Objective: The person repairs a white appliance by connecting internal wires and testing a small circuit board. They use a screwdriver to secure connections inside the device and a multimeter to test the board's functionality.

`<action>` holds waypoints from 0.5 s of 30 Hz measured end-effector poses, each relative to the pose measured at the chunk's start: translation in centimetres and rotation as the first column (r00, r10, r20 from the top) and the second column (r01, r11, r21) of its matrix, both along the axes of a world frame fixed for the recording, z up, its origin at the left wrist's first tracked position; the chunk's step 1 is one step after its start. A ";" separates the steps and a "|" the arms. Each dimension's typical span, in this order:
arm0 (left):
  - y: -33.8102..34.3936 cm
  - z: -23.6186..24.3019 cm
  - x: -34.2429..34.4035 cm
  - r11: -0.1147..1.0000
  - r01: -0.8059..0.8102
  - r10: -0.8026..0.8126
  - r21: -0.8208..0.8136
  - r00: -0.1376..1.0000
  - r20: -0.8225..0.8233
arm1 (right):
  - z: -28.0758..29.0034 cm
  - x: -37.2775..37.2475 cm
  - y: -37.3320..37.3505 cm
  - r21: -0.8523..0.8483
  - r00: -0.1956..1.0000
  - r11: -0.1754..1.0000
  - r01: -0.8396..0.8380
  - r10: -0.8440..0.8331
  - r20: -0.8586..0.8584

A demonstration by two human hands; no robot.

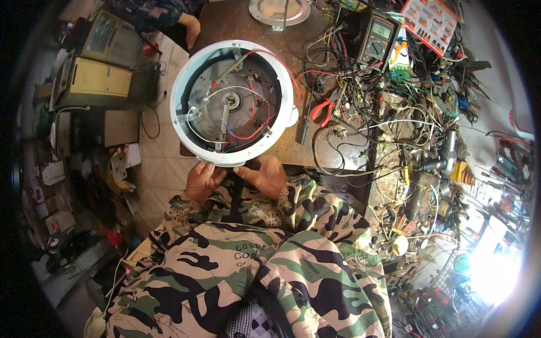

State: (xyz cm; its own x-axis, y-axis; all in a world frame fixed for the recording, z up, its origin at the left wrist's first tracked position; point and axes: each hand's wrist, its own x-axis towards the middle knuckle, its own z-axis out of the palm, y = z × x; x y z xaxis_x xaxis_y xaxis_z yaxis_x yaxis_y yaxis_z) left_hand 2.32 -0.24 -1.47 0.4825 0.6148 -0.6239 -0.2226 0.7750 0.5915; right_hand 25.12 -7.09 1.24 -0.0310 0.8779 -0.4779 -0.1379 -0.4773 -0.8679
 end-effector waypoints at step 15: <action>2.4 1.5 -2.3 0.936 0.216 -0.062 0.280 0.880 -0.472 | 4.1 3.8 -2.1 0.085 0.910 0.994 -0.070 0.029 0.413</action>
State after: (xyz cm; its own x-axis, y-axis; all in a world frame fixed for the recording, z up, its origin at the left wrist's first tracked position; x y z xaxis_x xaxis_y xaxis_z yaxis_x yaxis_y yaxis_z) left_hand 0.02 2.16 0.02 0.2925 0.7622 -0.5775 0.2221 0.5332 0.8163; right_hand 28.96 -9.21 5.37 0.1047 0.9224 -0.3717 0.2620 -0.3861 -0.8844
